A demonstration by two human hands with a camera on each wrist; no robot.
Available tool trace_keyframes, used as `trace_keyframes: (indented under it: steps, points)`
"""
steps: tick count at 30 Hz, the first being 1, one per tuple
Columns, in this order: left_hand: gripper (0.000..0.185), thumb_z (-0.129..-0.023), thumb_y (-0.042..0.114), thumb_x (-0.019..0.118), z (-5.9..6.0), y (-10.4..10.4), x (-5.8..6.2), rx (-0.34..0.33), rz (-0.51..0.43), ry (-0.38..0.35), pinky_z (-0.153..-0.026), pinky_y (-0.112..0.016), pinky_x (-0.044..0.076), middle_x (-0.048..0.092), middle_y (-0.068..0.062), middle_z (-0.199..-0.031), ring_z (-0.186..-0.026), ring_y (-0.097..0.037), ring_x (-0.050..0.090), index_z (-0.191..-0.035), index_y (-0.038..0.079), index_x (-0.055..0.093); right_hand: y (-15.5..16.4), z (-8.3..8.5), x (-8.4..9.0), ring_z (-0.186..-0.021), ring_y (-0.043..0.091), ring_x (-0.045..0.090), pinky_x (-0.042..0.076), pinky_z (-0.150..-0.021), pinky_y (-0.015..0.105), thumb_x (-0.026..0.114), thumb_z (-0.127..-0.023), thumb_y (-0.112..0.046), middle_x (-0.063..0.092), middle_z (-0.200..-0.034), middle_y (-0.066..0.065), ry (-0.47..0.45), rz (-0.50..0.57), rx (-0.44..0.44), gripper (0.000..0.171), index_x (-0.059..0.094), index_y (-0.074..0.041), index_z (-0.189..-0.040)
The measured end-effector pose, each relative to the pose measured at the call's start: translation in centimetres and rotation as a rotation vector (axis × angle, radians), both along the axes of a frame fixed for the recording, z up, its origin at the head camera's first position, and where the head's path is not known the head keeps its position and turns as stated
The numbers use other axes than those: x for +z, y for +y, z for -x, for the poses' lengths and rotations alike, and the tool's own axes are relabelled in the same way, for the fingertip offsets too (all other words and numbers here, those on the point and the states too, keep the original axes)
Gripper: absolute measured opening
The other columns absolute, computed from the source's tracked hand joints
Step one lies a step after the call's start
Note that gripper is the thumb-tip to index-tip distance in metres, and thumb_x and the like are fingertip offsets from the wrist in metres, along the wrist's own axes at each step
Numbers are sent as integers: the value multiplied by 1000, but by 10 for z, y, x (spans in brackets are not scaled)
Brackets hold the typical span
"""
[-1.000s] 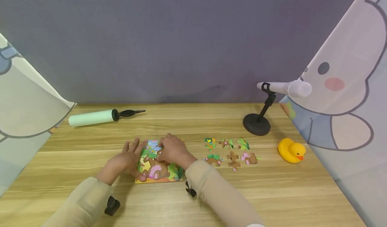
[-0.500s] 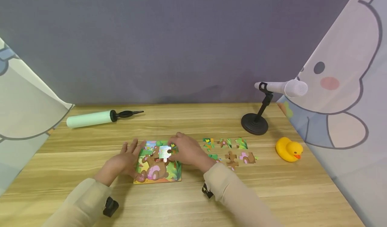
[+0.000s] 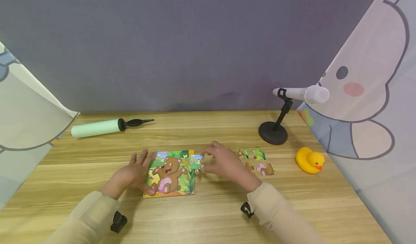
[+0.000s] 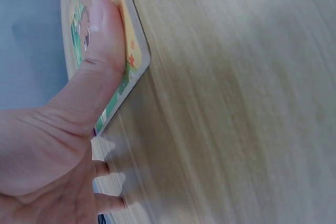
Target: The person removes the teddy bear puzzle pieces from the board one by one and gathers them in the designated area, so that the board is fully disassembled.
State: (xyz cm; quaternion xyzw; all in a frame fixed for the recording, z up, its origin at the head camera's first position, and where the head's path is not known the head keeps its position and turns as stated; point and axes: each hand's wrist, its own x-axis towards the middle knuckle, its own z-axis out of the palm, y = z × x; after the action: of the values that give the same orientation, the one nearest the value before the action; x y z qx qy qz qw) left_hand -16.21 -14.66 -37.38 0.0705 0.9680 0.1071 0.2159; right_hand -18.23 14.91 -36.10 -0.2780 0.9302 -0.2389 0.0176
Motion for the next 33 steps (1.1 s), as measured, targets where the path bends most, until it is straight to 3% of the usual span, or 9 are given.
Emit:
trace_keyframes:
  steps: [5, 12, 15, 17, 19, 22, 26, 30, 33]
  points:
    - [131, -44, 53, 79, 1, 0, 0, -1, 2, -4, -64, -81, 24, 0, -23, -149, -130, -51, 0, -146, 13, 7, 21, -8, 3, -82, 17, 53, 43, -58, 24, 75, -73, -32, 52, -96, -7, 13, 0, -14, 40, 61, -24, -110]
    - [131, -44, 52, 79, 0, 1, 1, 0, -3, -2, -65, -81, 24, 0, -23, -149, -130, -51, 0, -146, 13, 7, 53, -21, -7, -80, 18, 53, 45, -60, 25, 74, -74, -33, 53, -93, -5, 28, 42, 9, 36, 62, -23, -107]
    - [131, -44, 52, 80, -1, 2, 2, 0, -3, 3, -65, -81, 24, 1, -23, -148, -130, -51, 1, -146, 13, 8, 64, -27, -12, -98, 25, 55, 44, -60, 26, 73, -75, -36, 54, -92, -5, -18, 48, -15, 35, 62, -25, -106]
    - [131, -44, 52, 80, -1, 2, 2, 1, -2, 5, -65, -81, 25, 1, -23, -148, -130, -51, 1, -146, 13, 8, 70, -31, -15, -97, 26, 54, 43, -59, 24, 73, -75, -37, 54, -91, -5, -53, 48, -26, 35, 62, -27, -106]
    - [131, -44, 52, 80, -1, 2, 2, 1, 1, 3, -65, -81, 25, 1, -23, -149, -130, -51, 1, -146, 13, 8, 76, -35, -19, -95, 24, 54, 43, -58, 21, 73, -74, -38, 54, -91, -5, -65, 44, -26, 35, 61, -27, -106]
    - [131, -45, 53, 79, 0, 1, 2, 0, 4, -1, -65, -81, 25, 0, -23, -149, -130, -51, 0, -146, 13, 8, 81, -39, -24, -74, 15, 48, 43, -57, 19, 73, -74, -38, 52, -90, -5, -77, 36, -17, 36, 61, -28, -106]
    - [131, -45, 52, 79, 0, 1, 2, 1, 2, -5, -65, -81, 25, 0, -23, -149, -130, -51, 0, -146, 12, 8, 86, -44, -28, -74, 11, 48, 43, -60, 21, 75, -72, -37, 51, -88, -8, -66, 26, -1, 37, 61, -29, -105]
    - [130, -44, 52, 80, -1, 1, 2, 6, -6, 0, -65, -81, 25, 1, -23, -148, -130, -51, 1, -146, 12, 9, 89, -49, -33, -97, 26, 55, 47, -73, 33, 75, -71, -39, 51, -87, -11, -53, 26, 36, 37, 61, -29, -104]
    - [130, -44, 51, 80, -2, 1, 2, 10, -8, 3, -65, -81, 25, 2, -23, -149, -130, -51, 1, -146, 12, 10, 90, -51, -35, -102, 29, 53, 46, -74, 36, 73, -72, -40, 52, -90, -12, -56, 27, 58, 36, 62, -27, -104]
